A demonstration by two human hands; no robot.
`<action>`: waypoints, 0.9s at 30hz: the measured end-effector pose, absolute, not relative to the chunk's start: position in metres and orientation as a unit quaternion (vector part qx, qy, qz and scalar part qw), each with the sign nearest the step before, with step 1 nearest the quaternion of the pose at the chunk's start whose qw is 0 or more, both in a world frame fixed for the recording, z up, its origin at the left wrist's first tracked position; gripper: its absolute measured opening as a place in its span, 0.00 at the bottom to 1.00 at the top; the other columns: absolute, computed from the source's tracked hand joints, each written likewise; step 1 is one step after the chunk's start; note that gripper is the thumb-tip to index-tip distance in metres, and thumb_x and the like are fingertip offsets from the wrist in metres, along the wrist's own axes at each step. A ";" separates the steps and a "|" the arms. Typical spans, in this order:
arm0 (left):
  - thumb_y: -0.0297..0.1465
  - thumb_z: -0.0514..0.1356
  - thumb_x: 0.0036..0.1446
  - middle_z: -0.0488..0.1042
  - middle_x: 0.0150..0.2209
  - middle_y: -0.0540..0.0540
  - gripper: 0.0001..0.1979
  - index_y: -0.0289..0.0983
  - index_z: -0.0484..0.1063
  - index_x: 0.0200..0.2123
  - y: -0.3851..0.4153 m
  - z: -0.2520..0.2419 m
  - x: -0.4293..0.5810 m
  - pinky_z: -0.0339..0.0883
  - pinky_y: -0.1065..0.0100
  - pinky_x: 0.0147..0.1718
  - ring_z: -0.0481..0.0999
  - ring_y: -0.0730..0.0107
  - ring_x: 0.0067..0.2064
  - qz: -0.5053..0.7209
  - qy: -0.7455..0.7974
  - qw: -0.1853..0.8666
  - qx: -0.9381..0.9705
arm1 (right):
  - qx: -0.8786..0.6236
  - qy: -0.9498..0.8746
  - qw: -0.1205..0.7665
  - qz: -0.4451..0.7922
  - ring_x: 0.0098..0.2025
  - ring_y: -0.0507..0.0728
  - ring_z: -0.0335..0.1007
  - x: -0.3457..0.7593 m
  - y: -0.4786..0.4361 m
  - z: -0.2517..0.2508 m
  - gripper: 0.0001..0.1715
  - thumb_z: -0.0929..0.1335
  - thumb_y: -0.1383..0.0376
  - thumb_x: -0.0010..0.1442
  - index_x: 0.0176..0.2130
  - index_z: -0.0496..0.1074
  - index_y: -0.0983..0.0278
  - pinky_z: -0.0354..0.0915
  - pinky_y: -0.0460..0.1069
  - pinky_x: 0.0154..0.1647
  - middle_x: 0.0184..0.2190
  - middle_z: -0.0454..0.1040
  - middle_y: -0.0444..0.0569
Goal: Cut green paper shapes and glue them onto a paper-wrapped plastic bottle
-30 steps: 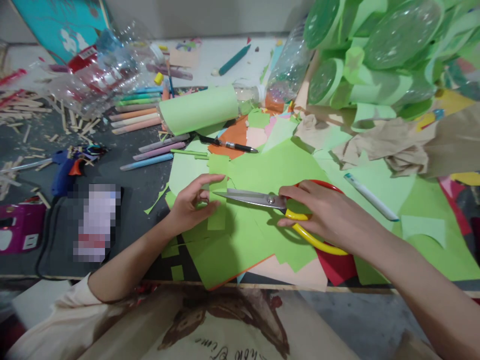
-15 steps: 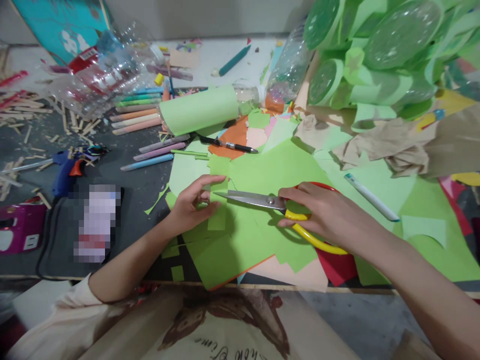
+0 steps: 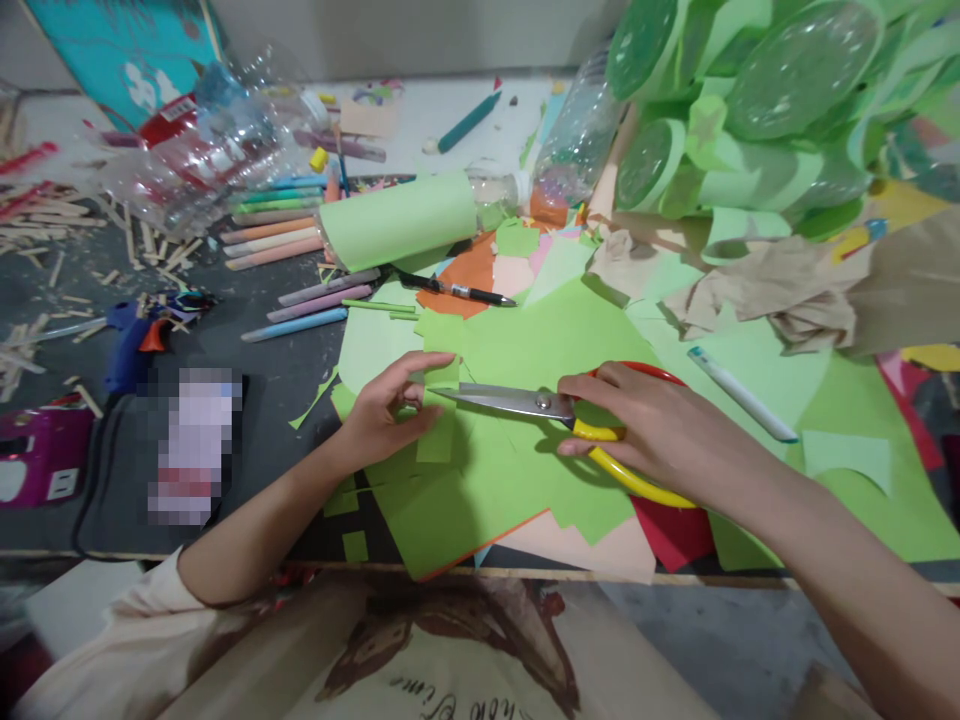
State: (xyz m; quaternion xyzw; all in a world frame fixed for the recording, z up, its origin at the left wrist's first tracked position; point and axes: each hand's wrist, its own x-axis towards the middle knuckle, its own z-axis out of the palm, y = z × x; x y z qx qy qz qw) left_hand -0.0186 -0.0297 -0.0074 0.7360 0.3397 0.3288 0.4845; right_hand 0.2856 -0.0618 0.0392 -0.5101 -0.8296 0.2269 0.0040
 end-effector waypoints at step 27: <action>0.24 0.56 0.61 0.71 0.52 0.42 0.23 0.43 0.66 0.59 -0.030 -0.014 -0.021 0.61 0.77 0.23 0.60 0.83 0.26 0.322 0.336 0.486 0.740 | -0.477 -0.837 0.050 0.263 0.29 0.61 0.77 0.278 -0.058 0.040 0.40 0.56 0.36 0.65 0.45 0.77 0.62 0.68 0.52 0.27 0.31 0.79 0.54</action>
